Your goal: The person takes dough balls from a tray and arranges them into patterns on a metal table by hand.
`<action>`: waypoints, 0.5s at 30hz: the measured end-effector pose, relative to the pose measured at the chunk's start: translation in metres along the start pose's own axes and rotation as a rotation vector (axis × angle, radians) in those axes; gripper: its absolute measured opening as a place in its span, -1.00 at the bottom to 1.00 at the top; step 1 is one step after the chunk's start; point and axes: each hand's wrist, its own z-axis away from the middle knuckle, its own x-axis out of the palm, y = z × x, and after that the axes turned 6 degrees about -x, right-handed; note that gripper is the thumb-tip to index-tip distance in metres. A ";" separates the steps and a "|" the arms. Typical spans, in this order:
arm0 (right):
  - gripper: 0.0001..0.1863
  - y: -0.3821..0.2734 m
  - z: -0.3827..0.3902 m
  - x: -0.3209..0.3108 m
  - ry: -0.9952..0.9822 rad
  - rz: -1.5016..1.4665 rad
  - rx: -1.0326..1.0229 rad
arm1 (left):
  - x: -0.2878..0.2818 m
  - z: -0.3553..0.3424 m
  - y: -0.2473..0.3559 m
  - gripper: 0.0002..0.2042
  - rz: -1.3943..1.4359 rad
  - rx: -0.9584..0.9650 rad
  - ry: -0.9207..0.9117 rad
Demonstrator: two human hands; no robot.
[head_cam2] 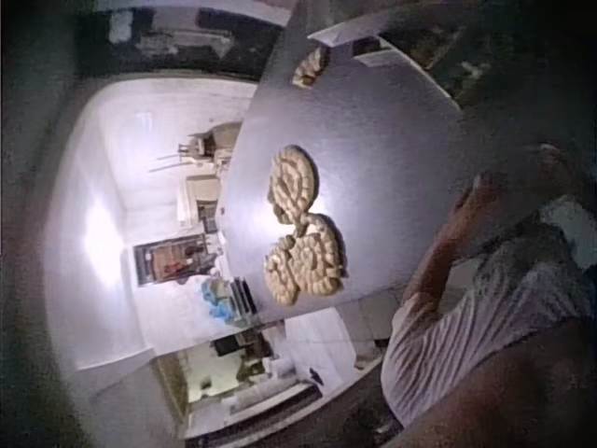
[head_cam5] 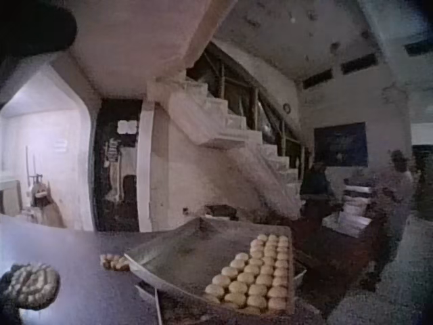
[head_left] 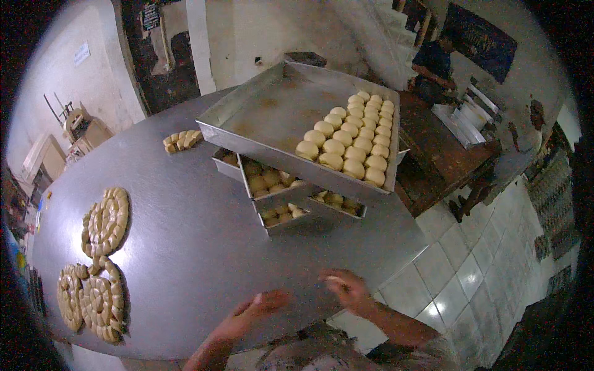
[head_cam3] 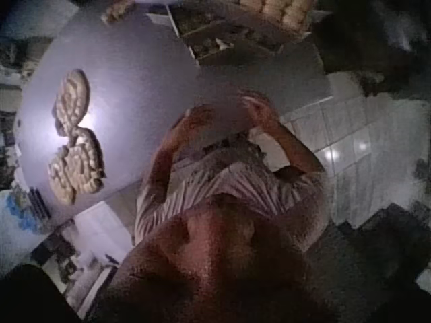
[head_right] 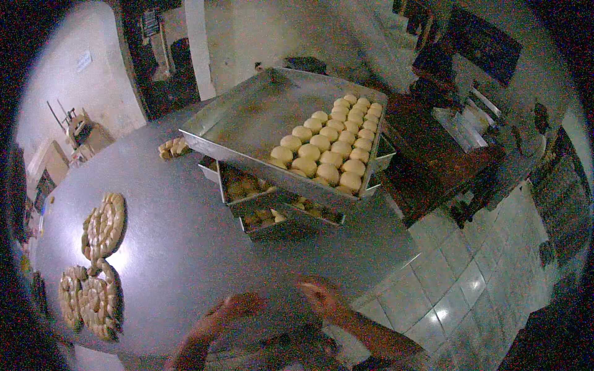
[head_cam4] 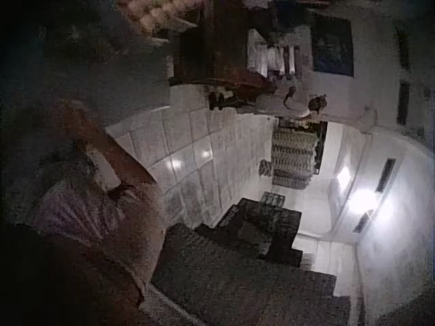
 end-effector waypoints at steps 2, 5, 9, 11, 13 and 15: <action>-0.64 0.044 0.021 -0.027 0.084 0.504 -0.016 | -0.040 0.021 -0.028 -0.55 0.034 0.015 0.259; -0.59 0.074 -0.014 -0.066 0.242 1.059 0.216 | -0.058 0.019 -0.036 -0.61 -0.034 0.076 0.411; -0.59 0.093 -0.056 -0.019 0.454 0.732 0.160 | -0.053 0.003 -0.042 -0.72 -0.185 0.021 0.326; -0.60 0.088 -0.043 -0.006 0.338 0.573 0.074 | -0.059 0.012 -0.035 -0.76 -0.322 0.008 0.407; -0.61 0.093 0.000 -0.030 0.206 0.576 0.034 | -0.079 0.020 -0.042 -0.78 -0.318 0.020 0.568; -0.61 0.100 -0.008 -0.073 0.304 1.219 0.086 | -0.079 0.013 -0.051 -0.79 -0.304 0.046 0.639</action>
